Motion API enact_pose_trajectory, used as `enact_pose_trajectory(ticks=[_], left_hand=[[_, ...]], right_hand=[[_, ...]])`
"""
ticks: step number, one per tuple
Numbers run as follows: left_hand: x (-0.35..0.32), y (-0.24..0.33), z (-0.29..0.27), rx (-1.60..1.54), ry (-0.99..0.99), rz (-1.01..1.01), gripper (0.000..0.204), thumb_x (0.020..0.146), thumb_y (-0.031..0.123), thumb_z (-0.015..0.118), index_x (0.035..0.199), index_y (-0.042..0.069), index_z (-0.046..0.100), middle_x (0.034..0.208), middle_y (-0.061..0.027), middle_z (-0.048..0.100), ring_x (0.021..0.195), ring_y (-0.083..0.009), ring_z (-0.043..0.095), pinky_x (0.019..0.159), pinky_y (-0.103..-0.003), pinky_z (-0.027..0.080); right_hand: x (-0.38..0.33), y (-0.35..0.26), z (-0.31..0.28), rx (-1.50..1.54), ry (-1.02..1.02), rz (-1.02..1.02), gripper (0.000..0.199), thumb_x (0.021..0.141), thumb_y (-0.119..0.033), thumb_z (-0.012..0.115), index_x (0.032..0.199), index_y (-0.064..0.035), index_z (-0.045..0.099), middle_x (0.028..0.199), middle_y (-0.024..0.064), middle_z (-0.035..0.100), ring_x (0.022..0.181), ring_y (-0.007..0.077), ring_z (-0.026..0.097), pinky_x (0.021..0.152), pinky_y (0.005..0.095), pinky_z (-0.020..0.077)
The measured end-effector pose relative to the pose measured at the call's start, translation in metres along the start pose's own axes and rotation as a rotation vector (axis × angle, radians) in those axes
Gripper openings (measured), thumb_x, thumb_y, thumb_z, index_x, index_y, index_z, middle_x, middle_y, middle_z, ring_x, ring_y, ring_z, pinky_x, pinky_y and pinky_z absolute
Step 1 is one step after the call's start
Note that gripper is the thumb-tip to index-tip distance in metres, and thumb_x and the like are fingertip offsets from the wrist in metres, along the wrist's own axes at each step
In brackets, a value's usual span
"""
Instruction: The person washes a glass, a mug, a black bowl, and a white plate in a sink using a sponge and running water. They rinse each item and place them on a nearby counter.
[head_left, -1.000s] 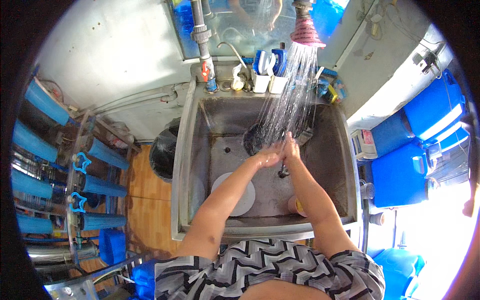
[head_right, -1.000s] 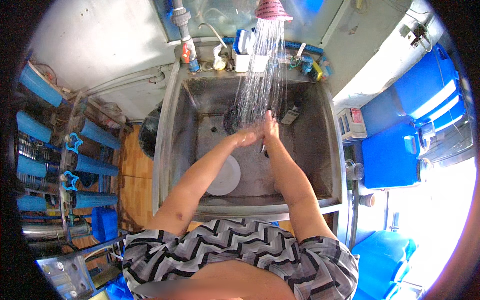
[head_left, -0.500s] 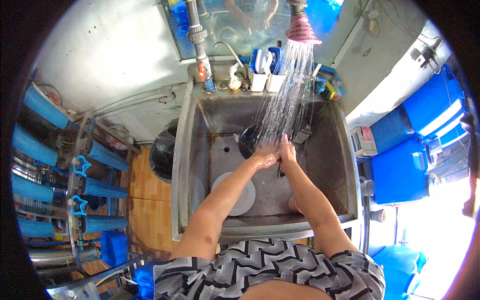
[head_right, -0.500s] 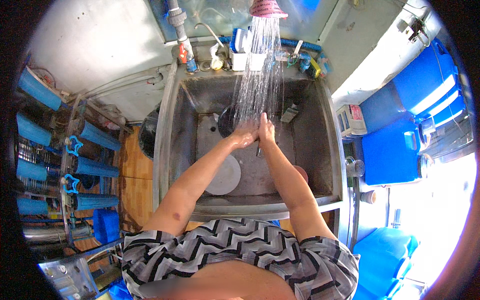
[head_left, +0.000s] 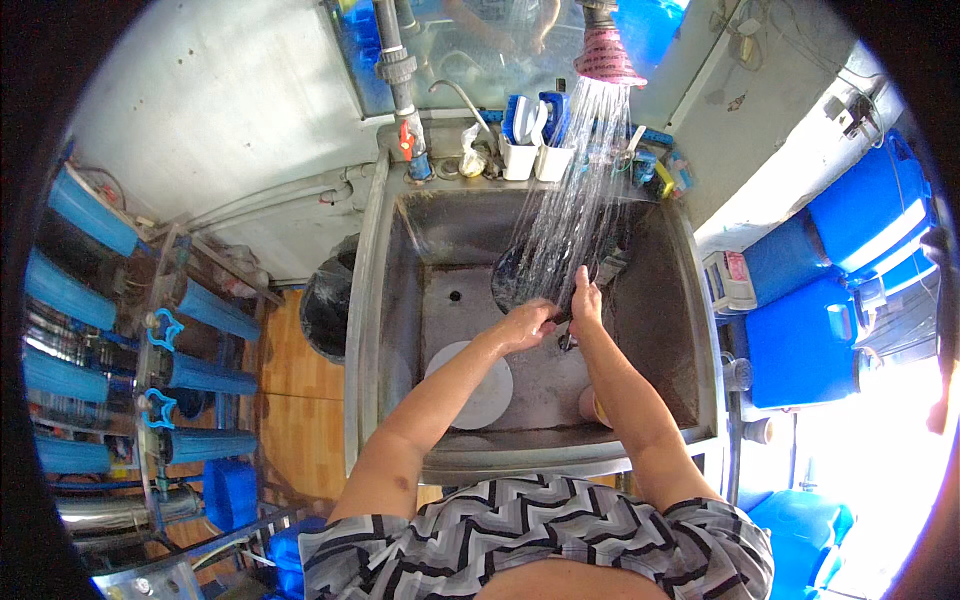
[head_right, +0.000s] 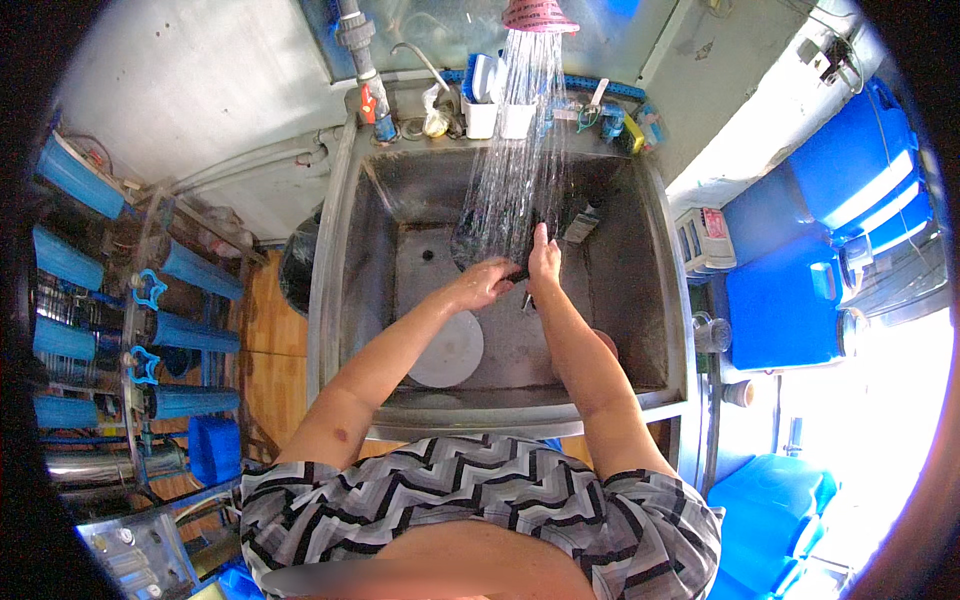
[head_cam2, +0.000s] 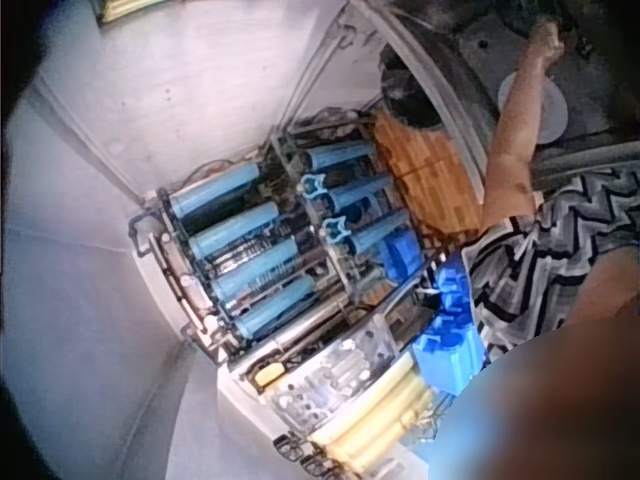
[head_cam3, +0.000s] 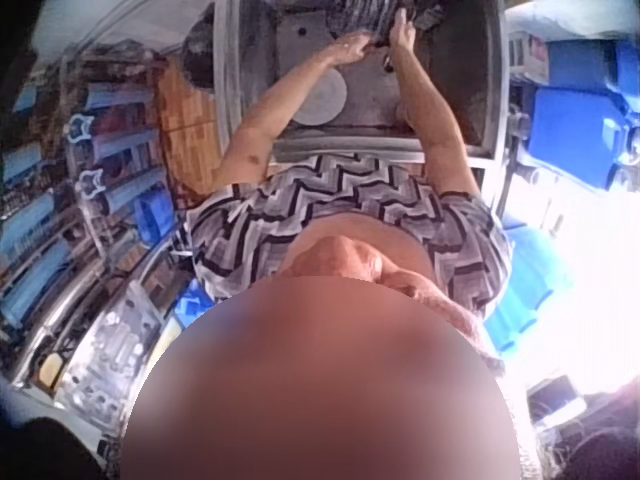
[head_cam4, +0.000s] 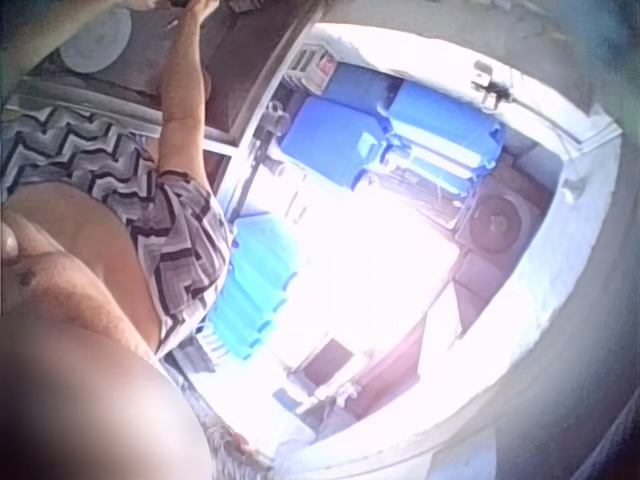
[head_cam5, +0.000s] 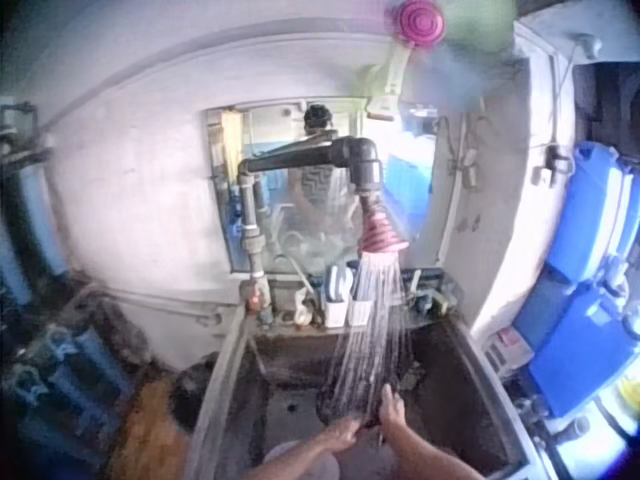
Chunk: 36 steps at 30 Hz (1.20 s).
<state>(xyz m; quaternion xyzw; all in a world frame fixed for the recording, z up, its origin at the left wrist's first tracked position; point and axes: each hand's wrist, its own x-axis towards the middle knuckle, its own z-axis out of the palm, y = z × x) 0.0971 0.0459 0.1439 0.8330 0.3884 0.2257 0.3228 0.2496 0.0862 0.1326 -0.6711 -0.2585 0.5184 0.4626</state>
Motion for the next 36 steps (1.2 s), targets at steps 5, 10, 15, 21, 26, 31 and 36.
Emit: enact_pose_trajectory(ticks=[5,10,15,21,26,31,36], left_hand=[[-0.003,0.0,-0.006,-0.075,0.039,0.114,0.035,0.079,0.009,0.063,0.111,0.0,0.054,0.104,-0.0197,0.06,0.102,-0.0362,0.056,0.086,-0.042,0.045],[-0.005,0.008,-0.017,-0.149,-0.021,-0.008,0.03,0.077,0.008,0.065,0.104,-0.002,0.054,0.099,-0.0195,0.059,0.098,-0.0352,0.058,0.083,-0.041,0.045],[-0.008,0.012,-0.019,-0.186,0.005,-0.01,0.027,0.075,0.005,0.066,0.098,-0.002,0.053,0.097,-0.019,0.06,0.095,-0.0345,0.059,0.081,-0.041,0.046],[-0.008,0.01,-0.014,-0.179,0.045,0.012,0.028,0.075,0.003,0.066,0.1,-0.001,0.053,0.097,-0.0178,0.062,0.093,-0.034,0.06,0.079,-0.04,0.047],[-0.01,0.007,-0.013,-0.256,0.096,0.007,0.027,0.074,0.0,0.066,0.099,-0.002,0.055,0.094,-0.0177,0.064,0.089,-0.0325,0.062,0.077,-0.039,0.048],[-0.012,0.005,-0.021,-0.261,0.055,-0.11,0.027,0.077,0.002,0.065,0.102,0.002,0.056,0.091,-0.0146,0.064,0.092,-0.0295,0.062,0.077,-0.037,0.048],[-0.025,-0.018,-0.047,0.44,-0.16,-0.271,0.046,0.083,0.03,0.06,0.122,0.007,0.052,0.126,-0.0176,0.048,0.124,-0.027,0.041,0.099,-0.049,0.033]], right_hand=[[-0.024,-0.012,0.004,0.005,-0.083,-0.022,0.08,0.086,-0.059,0.048,0.135,0.0043,0.037,0.135,0.0224,0.042,0.123,0.034,0.043,0.098,0.0482,0.0351],[-0.011,-0.002,0.006,0.04,-0.113,0.026,0.078,0.086,-0.056,0.05,0.136,0.0031,0.036,0.136,0.0205,0.042,0.124,0.0332,0.042,0.1,0.0487,0.0345],[-0.005,0.006,0.009,0.047,-0.096,-0.038,0.08,0.086,-0.059,0.049,0.132,0.0064,0.04,0.131,0.0243,0.045,0.12,0.037,0.045,0.094,0.0499,0.0386],[-0.016,-0.002,0.01,-0.008,-0.065,0.015,0.078,0.087,-0.059,0.047,0.13,0.0065,0.041,0.129,0.0263,0.046,0.118,0.0391,0.047,0.093,0.05,0.0402],[-0.004,0.006,0.016,-0.088,0.018,-0.01,0.081,0.087,-0.059,0.047,0.129,0.0099,0.041,0.127,0.026,0.048,0.116,0.0375,0.048,0.094,0.0445,0.0399],[0.008,0.016,0.017,-0.006,-0.07,0.047,0.079,0.087,-0.058,0.048,0.128,0.0092,0.043,0.125,0.0241,0.05,0.115,0.0345,0.049,0.093,0.0433,0.0404],[0.002,0.016,0.017,0.119,-0.225,0.019,0.066,0.088,-0.052,0.052,0.119,0.0056,0.052,0.114,0.0165,0.056,0.099,0.0264,0.053,0.087,0.0434,0.0431]])
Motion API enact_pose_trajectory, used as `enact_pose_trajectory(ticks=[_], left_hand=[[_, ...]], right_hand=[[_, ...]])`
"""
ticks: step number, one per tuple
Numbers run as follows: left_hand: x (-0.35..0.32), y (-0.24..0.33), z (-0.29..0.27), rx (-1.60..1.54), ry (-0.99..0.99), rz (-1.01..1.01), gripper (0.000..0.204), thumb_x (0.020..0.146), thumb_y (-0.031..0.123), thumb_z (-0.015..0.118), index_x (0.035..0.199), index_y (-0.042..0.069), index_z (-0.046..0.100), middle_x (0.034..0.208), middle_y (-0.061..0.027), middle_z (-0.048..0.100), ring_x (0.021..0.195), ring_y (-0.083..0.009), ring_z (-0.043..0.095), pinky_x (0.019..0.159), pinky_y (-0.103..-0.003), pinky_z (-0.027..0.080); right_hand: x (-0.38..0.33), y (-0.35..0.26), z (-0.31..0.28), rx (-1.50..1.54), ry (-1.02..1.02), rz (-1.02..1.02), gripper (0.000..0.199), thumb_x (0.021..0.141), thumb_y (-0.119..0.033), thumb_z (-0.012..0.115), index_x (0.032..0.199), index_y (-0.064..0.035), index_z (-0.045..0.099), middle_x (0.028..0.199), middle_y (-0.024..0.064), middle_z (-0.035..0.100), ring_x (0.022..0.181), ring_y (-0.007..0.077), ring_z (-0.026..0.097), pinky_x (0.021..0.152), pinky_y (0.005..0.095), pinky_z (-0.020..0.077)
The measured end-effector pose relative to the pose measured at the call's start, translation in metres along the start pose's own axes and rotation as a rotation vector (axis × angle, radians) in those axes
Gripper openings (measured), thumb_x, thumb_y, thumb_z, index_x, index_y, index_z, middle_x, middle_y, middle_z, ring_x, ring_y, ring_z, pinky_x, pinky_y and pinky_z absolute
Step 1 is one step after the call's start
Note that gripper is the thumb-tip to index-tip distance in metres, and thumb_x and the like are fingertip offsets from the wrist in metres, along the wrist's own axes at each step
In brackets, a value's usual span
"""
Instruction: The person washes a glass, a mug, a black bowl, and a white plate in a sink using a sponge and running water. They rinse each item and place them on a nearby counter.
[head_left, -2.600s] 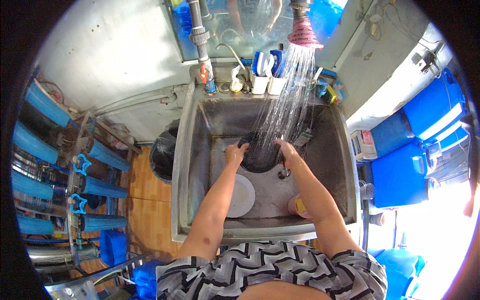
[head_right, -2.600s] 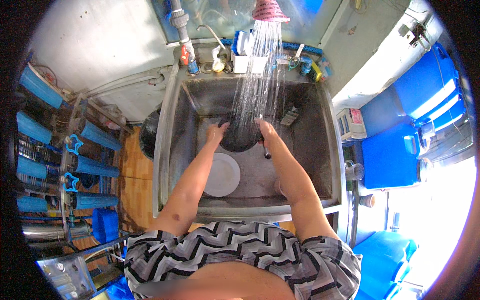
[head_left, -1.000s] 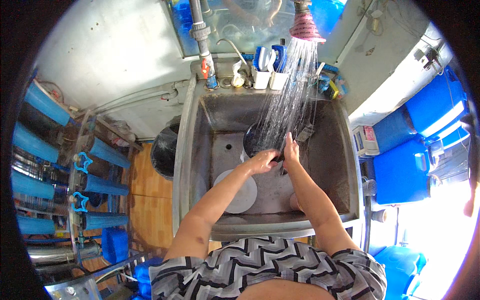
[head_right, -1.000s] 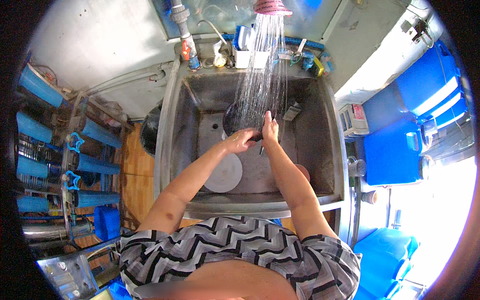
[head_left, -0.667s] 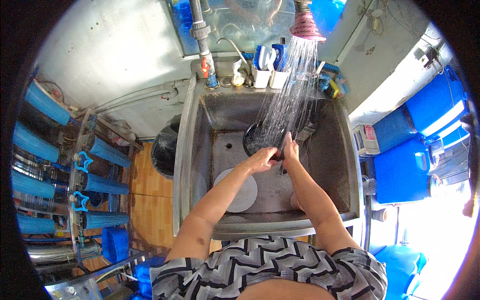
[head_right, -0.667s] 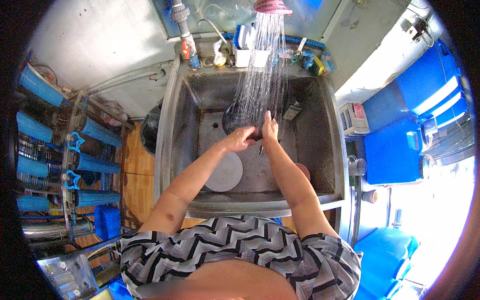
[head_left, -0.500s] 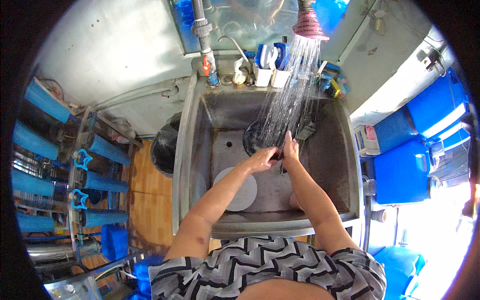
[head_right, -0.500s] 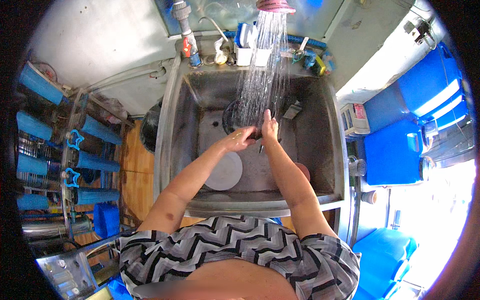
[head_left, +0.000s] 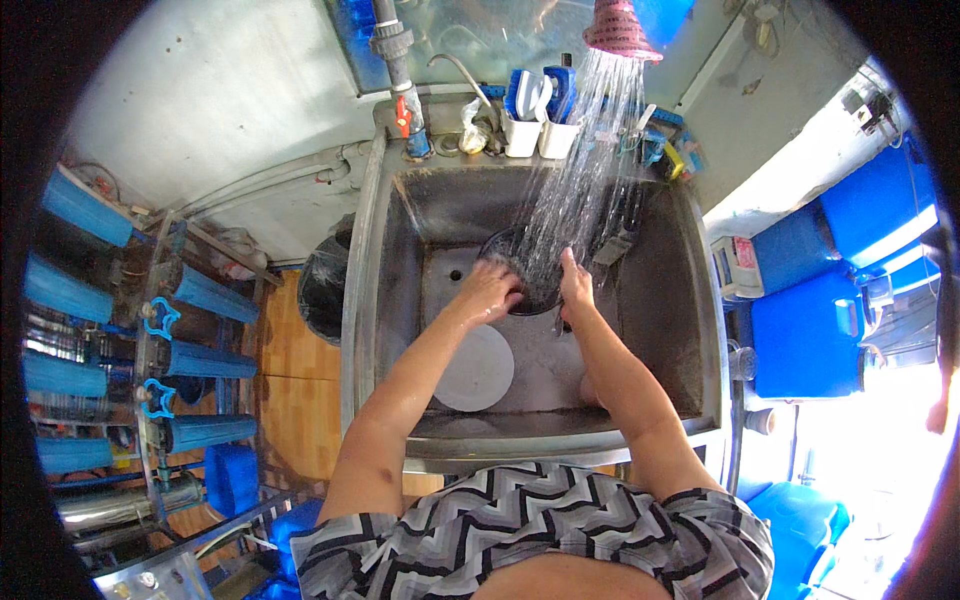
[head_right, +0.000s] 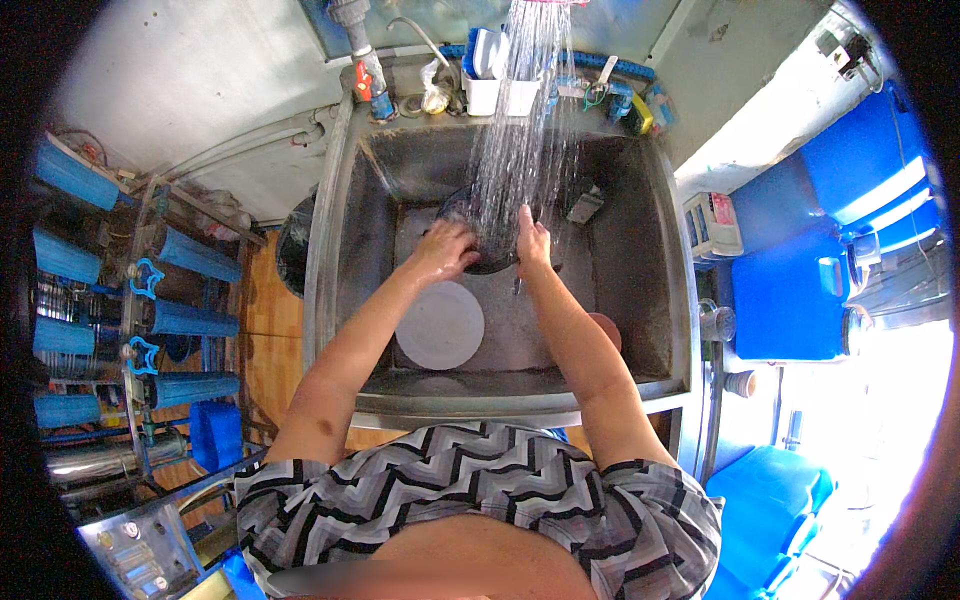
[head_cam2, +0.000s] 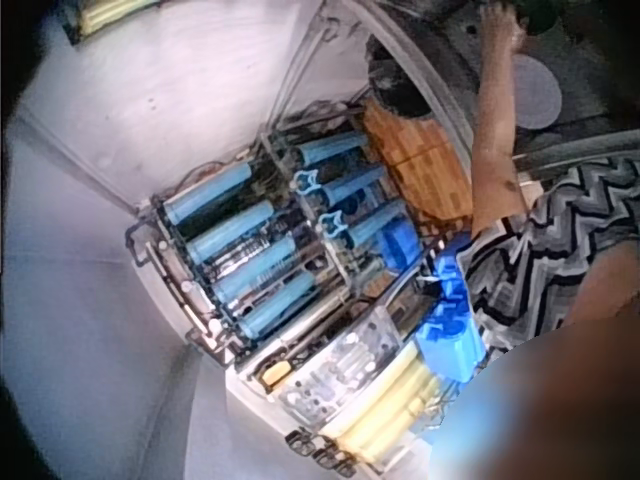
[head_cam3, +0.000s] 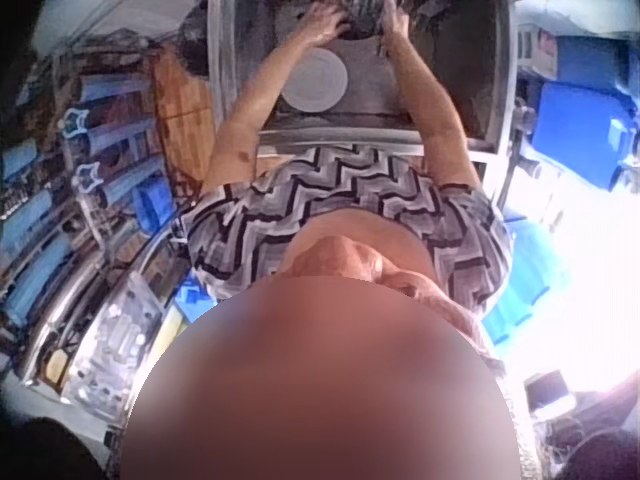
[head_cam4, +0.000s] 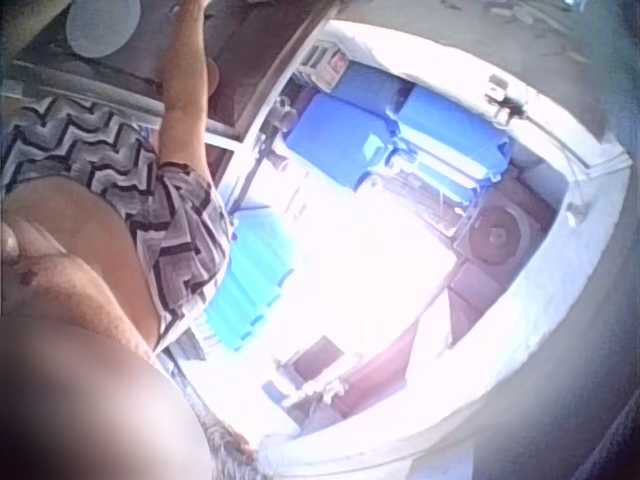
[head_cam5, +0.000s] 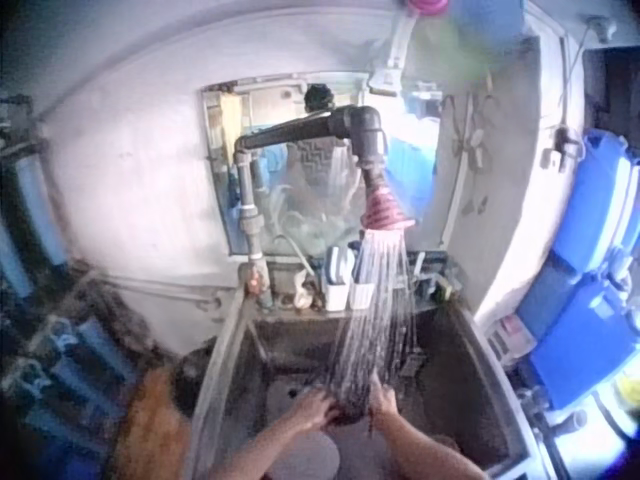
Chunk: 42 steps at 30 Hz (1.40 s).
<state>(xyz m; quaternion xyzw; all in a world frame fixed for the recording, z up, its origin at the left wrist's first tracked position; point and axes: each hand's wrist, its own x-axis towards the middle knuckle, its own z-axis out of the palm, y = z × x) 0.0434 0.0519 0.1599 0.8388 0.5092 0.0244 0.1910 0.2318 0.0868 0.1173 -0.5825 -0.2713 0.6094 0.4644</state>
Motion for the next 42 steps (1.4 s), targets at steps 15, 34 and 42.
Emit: enact_pose_trajectory(ticks=[15,34,42], left_hand=[[0.017,0.034,0.014,-0.444,-0.173,0.067,0.064,0.094,0.048,0.031,0.143,0.007,0.025,0.138,-0.0187,0.042,0.126,-0.0343,0.042,0.104,-0.04,0.032],[0.044,0.025,0.021,-0.381,0.285,-0.244,0.059,0.093,0.037,0.039,0.14,0.003,0.03,0.152,-0.0174,0.014,0.138,-0.0381,0.017,0.109,-0.051,0.024],[0.071,0.009,0.057,-0.551,0.708,-0.016,0.046,0.088,0.018,0.044,0.129,-0.002,0.044,0.124,-0.0228,0.054,0.119,-0.0381,0.048,0.102,-0.038,0.035]], right_hand=[[0.022,-0.004,0.002,-0.09,0.108,-0.038,0.069,0.087,-0.053,0.053,0.118,0.008,0.054,0.108,0.0211,0.061,0.097,0.0335,0.06,0.082,0.0434,0.0463],[0.0,-0.024,0.032,-0.349,0.061,0.085,0.068,0.088,-0.053,0.05,0.129,0.0017,0.047,0.132,0.0222,0.047,0.12,0.0336,0.045,0.094,0.0523,0.0361],[-0.022,-0.039,0.037,-0.256,-0.05,-0.05,0.07,0.089,-0.053,0.048,0.13,0.0042,0.044,0.127,0.0245,0.05,0.116,0.0347,0.05,0.096,0.0465,0.0379]])
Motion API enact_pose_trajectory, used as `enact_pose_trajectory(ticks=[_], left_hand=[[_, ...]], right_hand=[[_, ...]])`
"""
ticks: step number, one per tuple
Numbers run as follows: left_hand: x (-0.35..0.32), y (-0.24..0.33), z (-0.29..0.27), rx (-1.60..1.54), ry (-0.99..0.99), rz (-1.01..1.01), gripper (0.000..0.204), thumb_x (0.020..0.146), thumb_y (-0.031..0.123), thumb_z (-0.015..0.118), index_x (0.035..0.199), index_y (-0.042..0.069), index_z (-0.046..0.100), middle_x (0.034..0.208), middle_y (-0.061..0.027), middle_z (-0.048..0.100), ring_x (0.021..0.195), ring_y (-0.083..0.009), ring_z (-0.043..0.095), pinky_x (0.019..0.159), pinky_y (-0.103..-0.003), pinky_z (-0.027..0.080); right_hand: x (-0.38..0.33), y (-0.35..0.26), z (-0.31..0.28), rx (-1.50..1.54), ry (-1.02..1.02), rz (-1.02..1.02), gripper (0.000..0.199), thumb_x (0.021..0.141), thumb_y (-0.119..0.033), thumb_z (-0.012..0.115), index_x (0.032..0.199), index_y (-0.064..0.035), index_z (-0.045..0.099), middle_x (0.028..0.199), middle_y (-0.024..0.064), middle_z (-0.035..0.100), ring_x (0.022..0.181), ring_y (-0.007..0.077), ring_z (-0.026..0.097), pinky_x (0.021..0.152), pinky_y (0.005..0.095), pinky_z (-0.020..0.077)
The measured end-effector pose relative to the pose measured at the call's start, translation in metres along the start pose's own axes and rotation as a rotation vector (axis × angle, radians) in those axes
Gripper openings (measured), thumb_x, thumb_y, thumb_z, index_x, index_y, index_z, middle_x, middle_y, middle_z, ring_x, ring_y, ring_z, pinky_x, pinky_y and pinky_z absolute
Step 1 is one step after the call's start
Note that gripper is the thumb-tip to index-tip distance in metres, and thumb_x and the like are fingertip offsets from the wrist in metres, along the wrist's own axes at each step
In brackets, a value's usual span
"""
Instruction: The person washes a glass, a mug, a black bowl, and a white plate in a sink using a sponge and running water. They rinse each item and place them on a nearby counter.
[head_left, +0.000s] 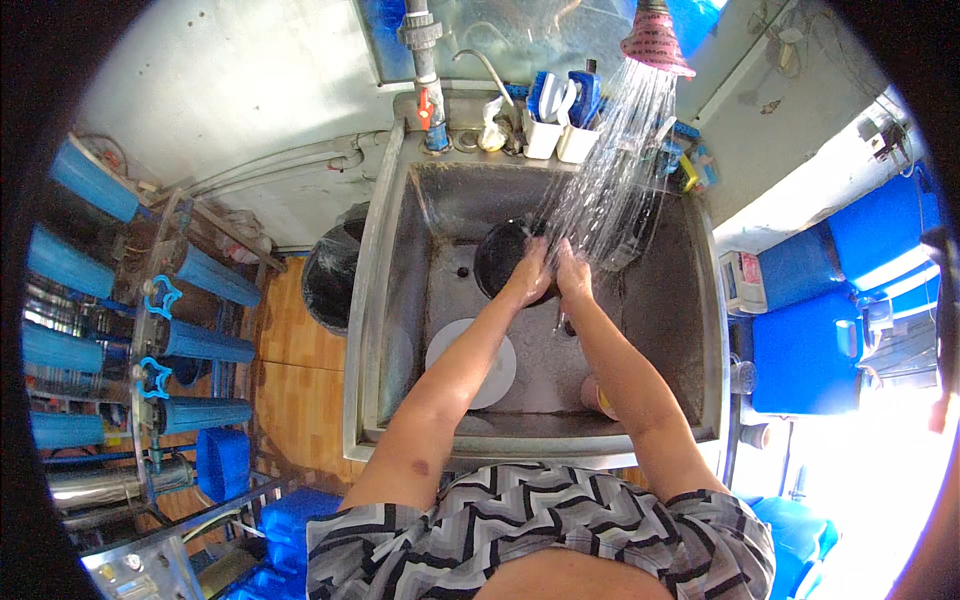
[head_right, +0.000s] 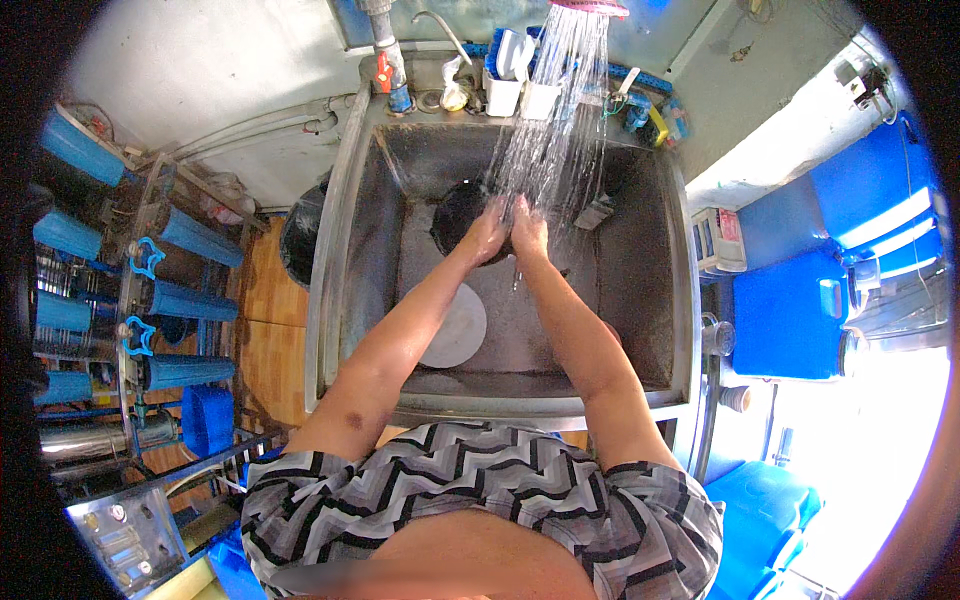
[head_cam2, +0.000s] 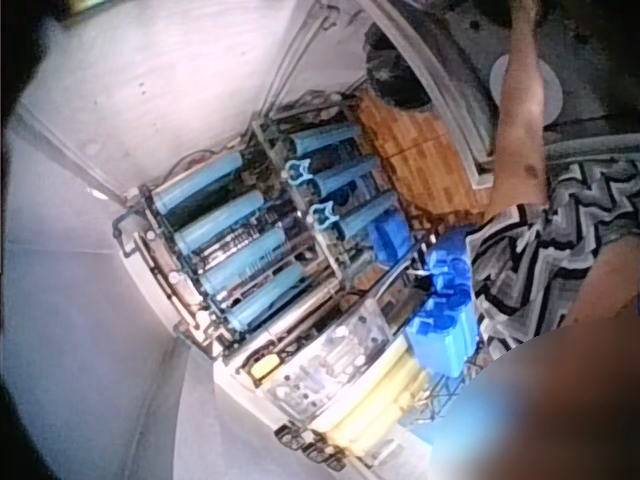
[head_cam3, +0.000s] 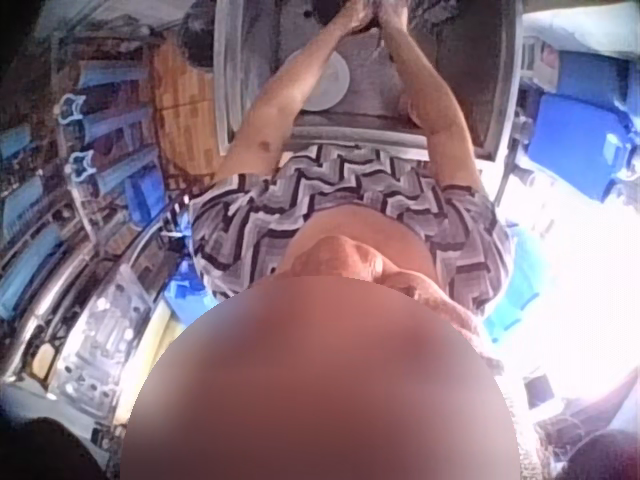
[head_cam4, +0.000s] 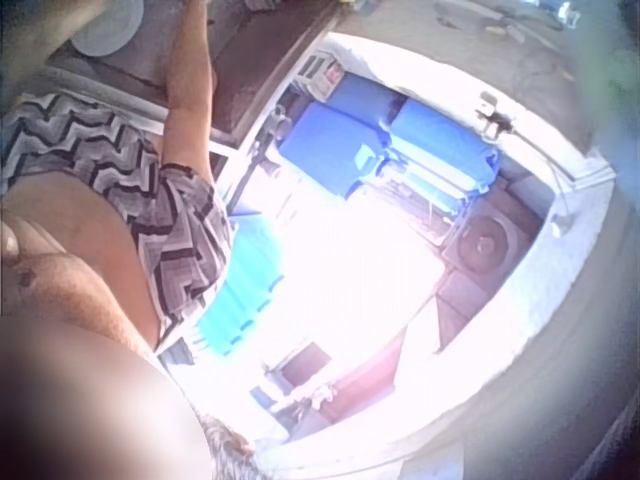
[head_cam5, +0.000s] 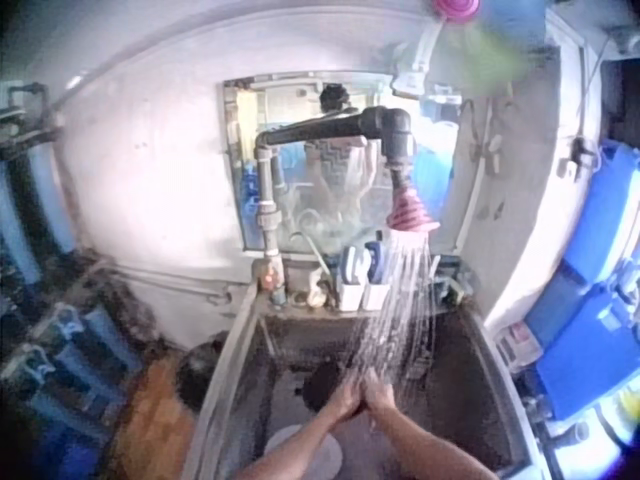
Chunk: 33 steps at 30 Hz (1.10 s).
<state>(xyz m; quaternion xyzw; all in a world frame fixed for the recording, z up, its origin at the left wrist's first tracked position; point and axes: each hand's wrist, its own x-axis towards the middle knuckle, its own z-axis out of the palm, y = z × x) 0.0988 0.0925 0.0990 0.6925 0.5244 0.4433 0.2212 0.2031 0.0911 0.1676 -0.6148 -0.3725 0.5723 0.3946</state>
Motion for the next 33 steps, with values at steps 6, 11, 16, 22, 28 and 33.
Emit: enact_pose_trajectory(ticks=[6,11,16,22,28,33], left_hand=[[-0.006,0.01,-0.014,-0.376,-0.317,-0.093,0.033,0.084,0.011,0.048,0.114,-0.001,0.056,0.11,-0.0165,0.061,0.103,-0.026,0.058,0.092,-0.033,0.042],[-0.06,-0.022,-0.035,-0.19,-0.365,-0.102,0.014,0.082,0.012,0.056,0.091,0.003,0.062,0.081,-0.0082,0.064,0.077,-0.0171,0.06,0.072,-0.03,0.048],[-0.155,-0.158,-0.027,0.339,0.243,-0.607,0.011,0.077,0.012,0.058,0.085,0.007,0.064,0.085,-0.0132,0.066,0.08,-0.0305,0.063,0.074,-0.039,0.05],[-0.272,-0.234,-0.026,0.386,-0.232,-1.307,0.024,0.066,0.005,0.06,0.09,0.002,0.063,0.088,-0.0171,0.066,0.085,-0.0327,0.063,0.076,-0.043,0.049],[-0.3,-0.22,-0.009,0.194,-0.081,-1.58,0.028,0.065,0.005,0.061,0.093,0.001,0.062,0.088,-0.017,0.066,0.084,-0.032,0.063,0.076,-0.043,0.05],[-0.32,-0.226,0.007,0.054,0.116,-1.694,0.031,0.065,0.004,0.061,0.095,0.001,0.062,0.088,-0.0169,0.065,0.084,-0.0313,0.063,0.076,-0.044,0.05]], right_hand=[[0.039,0.015,-0.013,-0.18,0.1,0.087,0.072,0.085,-0.053,0.054,0.128,0.0046,0.046,0.119,0.025,0.054,0.104,0.0361,0.056,0.082,0.0497,0.0452],[0.065,0.018,-0.018,-1.492,-0.189,-0.578,0.047,0.076,-0.024,0.061,0.119,-0.0042,0.055,0.106,0.0189,0.063,0.098,0.0376,0.06,0.082,0.0479,0.0482],[0.011,-0.017,0.001,-1.181,-0.141,-0.615,0.051,0.074,-0.005,0.056,0.122,-0.0214,0.055,0.108,0.0121,0.062,0.108,0.0321,0.057,0.087,0.0424,0.0485],[-0.006,-0.039,-0.014,-1.606,-0.328,-1.196,0.065,0.074,-0.005,0.062,0.133,-0.026,0.045,0.124,0.0138,0.055,0.118,0.0339,0.05,0.09,0.0437,0.048],[0.006,-0.026,-0.034,-1.473,-0.045,-0.535,0.057,0.079,-0.013,0.059,0.133,-0.0239,0.045,0.126,0.0131,0.053,0.118,0.0324,0.049,0.091,0.0414,0.047],[0.079,0.066,-0.024,-0.418,0.404,-0.001,0.05,0.076,-0.017,0.059,0.124,-0.0048,0.052,0.113,0.0202,0.06,0.106,0.0346,0.058,0.09,0.0402,0.0466]])
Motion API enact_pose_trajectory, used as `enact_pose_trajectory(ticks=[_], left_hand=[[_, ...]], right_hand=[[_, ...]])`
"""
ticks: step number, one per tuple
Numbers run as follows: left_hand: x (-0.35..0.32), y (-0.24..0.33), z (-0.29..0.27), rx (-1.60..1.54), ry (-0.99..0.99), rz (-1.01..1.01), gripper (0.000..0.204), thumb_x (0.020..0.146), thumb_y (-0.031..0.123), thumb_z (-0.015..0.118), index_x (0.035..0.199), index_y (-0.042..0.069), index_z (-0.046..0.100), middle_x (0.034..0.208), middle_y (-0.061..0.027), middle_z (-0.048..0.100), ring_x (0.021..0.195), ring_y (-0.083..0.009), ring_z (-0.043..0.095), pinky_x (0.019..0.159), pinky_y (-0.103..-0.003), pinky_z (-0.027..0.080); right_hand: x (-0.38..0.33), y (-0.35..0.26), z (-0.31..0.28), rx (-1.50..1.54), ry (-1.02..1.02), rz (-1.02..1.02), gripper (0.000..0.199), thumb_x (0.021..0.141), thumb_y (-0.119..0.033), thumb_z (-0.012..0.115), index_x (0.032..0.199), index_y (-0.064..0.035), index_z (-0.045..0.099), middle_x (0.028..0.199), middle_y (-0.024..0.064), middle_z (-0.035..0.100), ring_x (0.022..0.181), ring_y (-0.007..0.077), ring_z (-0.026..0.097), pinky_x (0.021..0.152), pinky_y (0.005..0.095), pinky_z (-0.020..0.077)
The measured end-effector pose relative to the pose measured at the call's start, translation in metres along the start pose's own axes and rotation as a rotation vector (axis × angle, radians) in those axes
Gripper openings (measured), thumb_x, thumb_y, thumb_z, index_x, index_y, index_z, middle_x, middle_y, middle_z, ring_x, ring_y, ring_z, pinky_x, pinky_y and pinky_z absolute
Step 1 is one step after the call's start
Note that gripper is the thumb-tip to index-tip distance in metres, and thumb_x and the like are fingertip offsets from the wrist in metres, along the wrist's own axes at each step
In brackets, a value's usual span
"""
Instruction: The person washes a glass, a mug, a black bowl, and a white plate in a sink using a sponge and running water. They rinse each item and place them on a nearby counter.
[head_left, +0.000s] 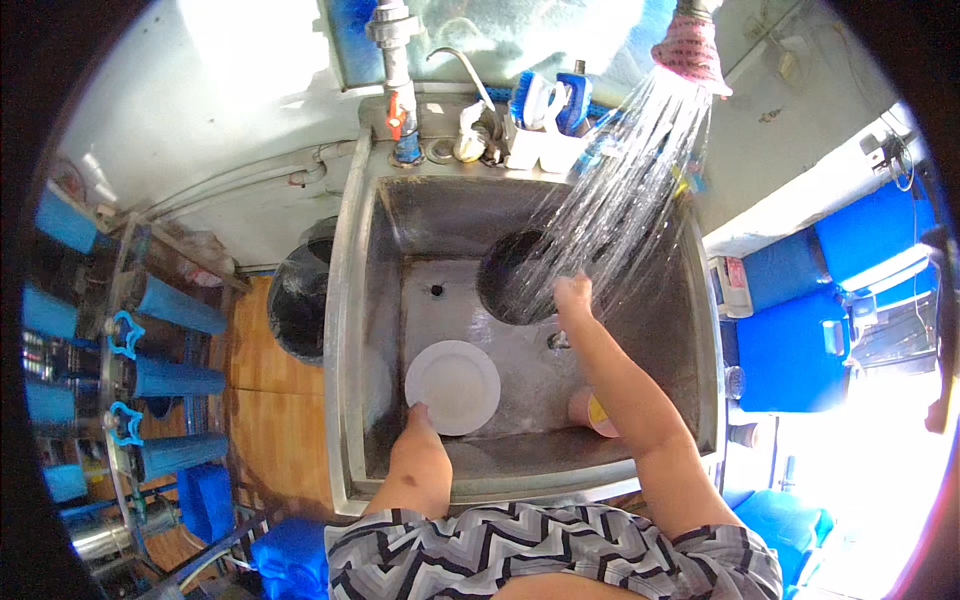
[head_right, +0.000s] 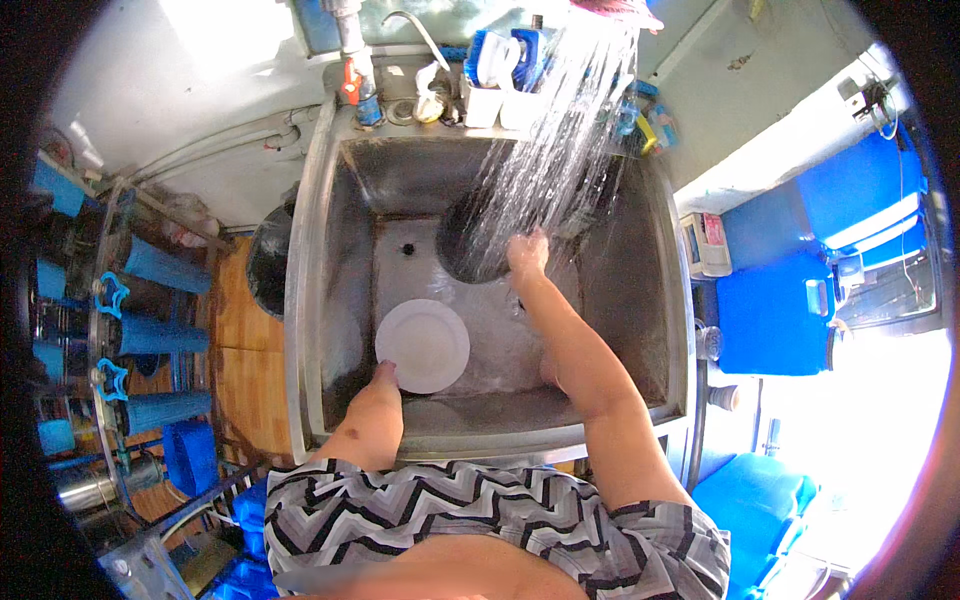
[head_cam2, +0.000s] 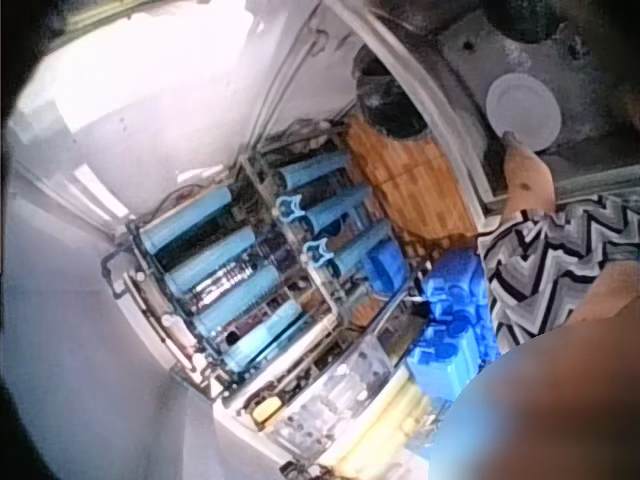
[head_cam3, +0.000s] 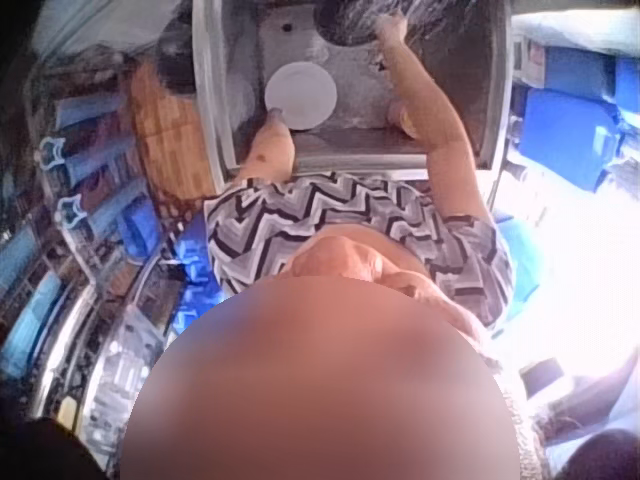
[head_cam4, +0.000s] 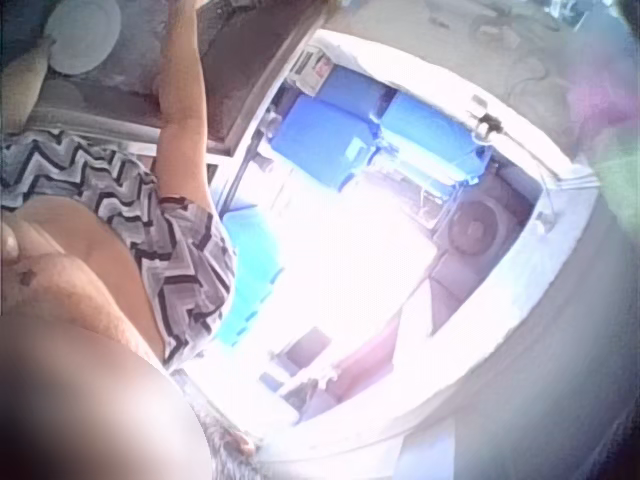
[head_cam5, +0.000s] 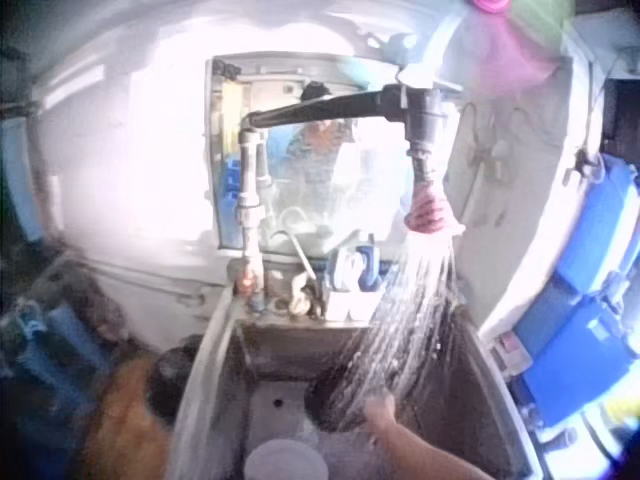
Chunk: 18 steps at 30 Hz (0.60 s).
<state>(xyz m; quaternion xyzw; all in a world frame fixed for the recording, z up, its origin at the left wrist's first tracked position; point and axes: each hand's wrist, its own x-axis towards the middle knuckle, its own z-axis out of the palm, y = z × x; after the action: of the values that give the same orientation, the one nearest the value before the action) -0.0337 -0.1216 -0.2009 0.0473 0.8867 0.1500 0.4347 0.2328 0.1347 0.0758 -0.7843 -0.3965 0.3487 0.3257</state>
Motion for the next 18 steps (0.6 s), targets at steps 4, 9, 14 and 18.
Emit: enact_pose_trajectory(ticks=[4,9,14,18], left_hand=[[0.011,-0.007,0.012,-0.218,0.027,-0.013,0.033,0.064,0.004,0.061,0.097,0.0,0.061,0.089,-0.0169,0.065,0.084,-0.0308,0.063,0.076,-0.044,0.05],[0.006,0.049,0.014,-0.288,-0.067,0.217,0.043,0.063,0.003,0.062,0.106,0.0,0.057,0.09,-0.0156,0.065,0.084,-0.029,0.063,0.075,-0.044,0.05],[-0.08,0.158,-0.001,-0.045,0.112,0.771,0.039,0.065,0.003,0.06,0.104,0.001,0.06,0.084,-0.0193,0.064,0.082,-0.039,0.062,0.08,-0.046,0.048],[-0.164,0.227,-0.015,0.435,-0.037,1.273,0.038,0.079,0.012,0.052,0.117,0.007,0.055,0.108,-0.0186,0.061,0.1,-0.0397,0.058,0.084,-0.047,0.046]], right_hand=[[0.045,0.055,0.012,0.124,-0.357,-0.364,0.024,0.077,-0.01,0.056,0.101,-0.0067,0.057,0.099,0.0134,0.064,0.097,0.0317,0.061,0.078,0.0456,0.0486],[0.014,0.008,-0.038,-0.041,-0.259,-0.289,0.022,0.074,-0.008,0.055,0.094,-0.0031,0.061,0.095,0.0171,0.064,0.097,0.0326,0.061,0.08,0.0435,0.0482],[-0.052,-0.068,-0.055,-0.343,-0.272,-0.318,0.034,0.069,-0.006,0.051,0.102,0.0018,0.06,0.095,0.0231,0.065,0.091,0.0371,0.062,0.081,0.0408,0.0471],[-0.089,-0.097,-0.08,-0.406,-0.149,-0.575,0.048,0.069,-0.005,0.05,0.117,-0.0038,0.056,0.098,0.0275,0.062,0.094,0.0425,0.059,0.085,0.0455,0.0465]])
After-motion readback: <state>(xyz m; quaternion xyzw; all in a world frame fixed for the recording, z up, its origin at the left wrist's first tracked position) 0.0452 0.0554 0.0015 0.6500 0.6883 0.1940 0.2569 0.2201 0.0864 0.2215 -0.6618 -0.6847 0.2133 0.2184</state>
